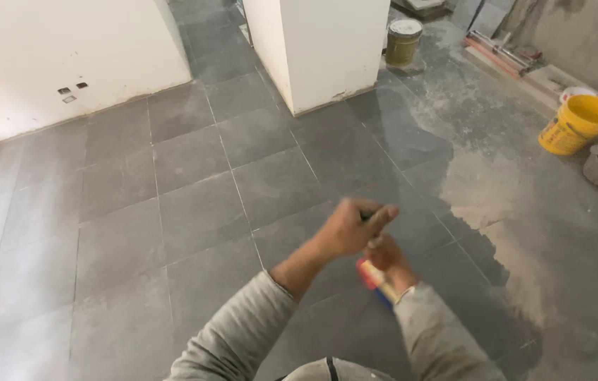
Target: Fitting and adjusting small rectangular tiles as baseboards along the bottom of a wall in a construction setting.
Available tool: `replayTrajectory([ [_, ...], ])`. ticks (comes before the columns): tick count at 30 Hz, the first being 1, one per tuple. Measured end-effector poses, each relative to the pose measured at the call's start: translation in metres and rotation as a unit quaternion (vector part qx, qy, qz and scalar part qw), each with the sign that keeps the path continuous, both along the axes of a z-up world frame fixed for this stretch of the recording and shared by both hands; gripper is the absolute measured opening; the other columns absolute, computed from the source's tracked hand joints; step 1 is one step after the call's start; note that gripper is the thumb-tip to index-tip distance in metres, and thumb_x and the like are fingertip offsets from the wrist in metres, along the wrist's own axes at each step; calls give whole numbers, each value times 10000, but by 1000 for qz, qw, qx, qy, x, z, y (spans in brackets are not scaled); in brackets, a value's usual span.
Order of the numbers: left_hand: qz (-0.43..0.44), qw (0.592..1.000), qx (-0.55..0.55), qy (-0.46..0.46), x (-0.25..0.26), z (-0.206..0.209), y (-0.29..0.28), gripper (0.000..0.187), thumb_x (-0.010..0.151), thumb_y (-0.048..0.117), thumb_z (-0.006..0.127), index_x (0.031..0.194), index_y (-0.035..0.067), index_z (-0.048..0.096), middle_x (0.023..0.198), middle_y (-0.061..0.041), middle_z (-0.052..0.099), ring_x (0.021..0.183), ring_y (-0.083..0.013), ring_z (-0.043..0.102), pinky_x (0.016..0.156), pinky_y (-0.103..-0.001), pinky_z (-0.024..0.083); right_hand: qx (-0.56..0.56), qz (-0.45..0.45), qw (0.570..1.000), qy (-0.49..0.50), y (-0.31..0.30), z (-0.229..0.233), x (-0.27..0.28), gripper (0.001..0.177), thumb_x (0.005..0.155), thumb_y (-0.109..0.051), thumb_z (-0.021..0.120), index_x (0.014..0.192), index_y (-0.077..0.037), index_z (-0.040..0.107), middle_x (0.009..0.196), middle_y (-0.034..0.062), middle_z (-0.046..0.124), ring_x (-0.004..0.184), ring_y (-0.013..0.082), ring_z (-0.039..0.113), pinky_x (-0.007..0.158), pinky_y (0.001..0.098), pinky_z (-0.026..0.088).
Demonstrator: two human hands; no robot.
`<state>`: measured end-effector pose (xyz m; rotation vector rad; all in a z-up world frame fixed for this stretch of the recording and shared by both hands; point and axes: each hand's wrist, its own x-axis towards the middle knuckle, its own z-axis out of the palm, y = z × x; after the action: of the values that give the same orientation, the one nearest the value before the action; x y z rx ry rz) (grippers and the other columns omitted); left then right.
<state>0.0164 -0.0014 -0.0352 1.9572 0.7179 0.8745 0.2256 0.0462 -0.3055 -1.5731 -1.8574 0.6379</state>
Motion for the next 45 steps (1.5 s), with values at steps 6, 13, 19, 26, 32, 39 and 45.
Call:
replayTrajectory([
  [6,-42,997,-57,-28,33,-131,2,419,1052,366,577,876,17,726,791,-85,695,725,-146,629,659,-338,529,-8,-101,989,-106,-1,-67,72,419,838,-481,603,833,-79,721,800,142,727,733,275,647,652,442,526],
  [13,13,989,-148,-18,29,-59,27,505,1087,390,500,750,61,683,683,-25,650,624,-106,567,595,-309,511,-108,-160,980,-42,2,30,37,577,878,-570,618,660,-37,603,613,116,644,582,257,619,574,506,471],
  [19,23,993,-62,-102,39,36,38,559,1095,406,554,679,40,624,589,-22,584,534,-106,539,503,-305,482,92,-119,987,60,7,65,14,575,949,-494,552,609,-31,571,485,117,572,440,247,573,464,473,444],
  [26,-99,990,-73,-63,67,-94,61,381,1047,336,572,890,17,707,682,-13,660,613,-103,600,550,-304,510,22,-161,970,-179,20,-62,83,334,993,-364,590,822,-82,644,732,111,699,685,310,694,659,466,544],
  [32,-163,985,14,-60,88,-152,104,381,1108,255,606,870,-40,629,730,-76,538,688,-158,487,628,-353,458,50,-251,954,-159,52,-75,120,280,794,-345,696,911,-90,705,907,148,746,850,367,709,701,465,558],
  [39,-92,991,-80,-46,99,3,155,459,1050,351,598,751,10,667,551,-34,537,521,-106,470,459,-320,407,126,-262,940,-177,100,-3,118,368,944,-430,674,937,-62,685,861,153,737,841,364,736,664,452,580],
  [45,-162,981,26,-102,109,-20,210,436,1028,369,608,781,28,720,592,-17,582,540,-93,528,486,-304,440,284,-271,911,-124,127,53,60,392,912,-257,668,1199,3,608,942,188,728,846,386,716,671,475,571],
])
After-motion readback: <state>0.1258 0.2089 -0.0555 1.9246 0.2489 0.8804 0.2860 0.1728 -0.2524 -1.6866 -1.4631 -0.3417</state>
